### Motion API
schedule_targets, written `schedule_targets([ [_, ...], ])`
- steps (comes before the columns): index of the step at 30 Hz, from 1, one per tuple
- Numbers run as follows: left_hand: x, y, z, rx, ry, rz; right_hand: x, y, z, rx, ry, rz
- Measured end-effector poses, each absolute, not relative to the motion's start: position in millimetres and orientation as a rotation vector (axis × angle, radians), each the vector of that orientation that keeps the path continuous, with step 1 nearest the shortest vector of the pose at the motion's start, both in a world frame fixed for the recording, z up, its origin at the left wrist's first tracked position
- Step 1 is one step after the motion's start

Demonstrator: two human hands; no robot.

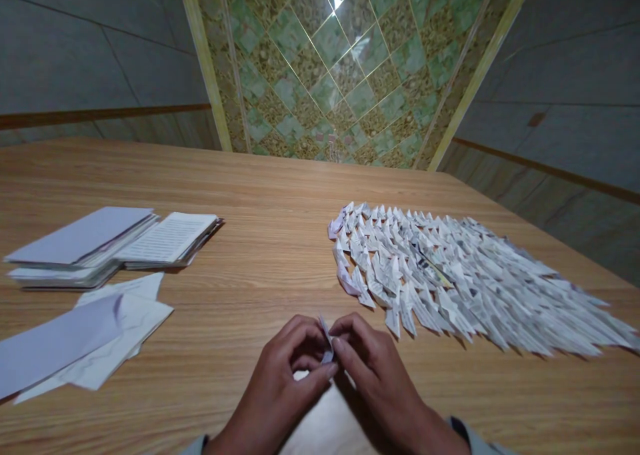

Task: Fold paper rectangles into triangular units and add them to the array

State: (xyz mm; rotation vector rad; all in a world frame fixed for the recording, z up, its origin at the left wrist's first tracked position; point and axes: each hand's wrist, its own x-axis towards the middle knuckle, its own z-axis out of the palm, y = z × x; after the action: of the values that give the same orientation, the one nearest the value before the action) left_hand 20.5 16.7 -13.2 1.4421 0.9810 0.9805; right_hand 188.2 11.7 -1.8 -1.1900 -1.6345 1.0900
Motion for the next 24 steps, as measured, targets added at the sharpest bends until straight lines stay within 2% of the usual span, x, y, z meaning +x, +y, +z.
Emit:
schedule_targets([
  [14, 18.8, 19.1, -22.9, 1.167, 0.839, 1.025, 189.0, 11.4, -3.3, -1.149, -1.534, 1.168],
  [24, 18.8, 20.7, -20.3, 1.181, 0.866, 1.029, 189.4, 10.0, -4.1, -1.150, -1.557, 1.168],
])
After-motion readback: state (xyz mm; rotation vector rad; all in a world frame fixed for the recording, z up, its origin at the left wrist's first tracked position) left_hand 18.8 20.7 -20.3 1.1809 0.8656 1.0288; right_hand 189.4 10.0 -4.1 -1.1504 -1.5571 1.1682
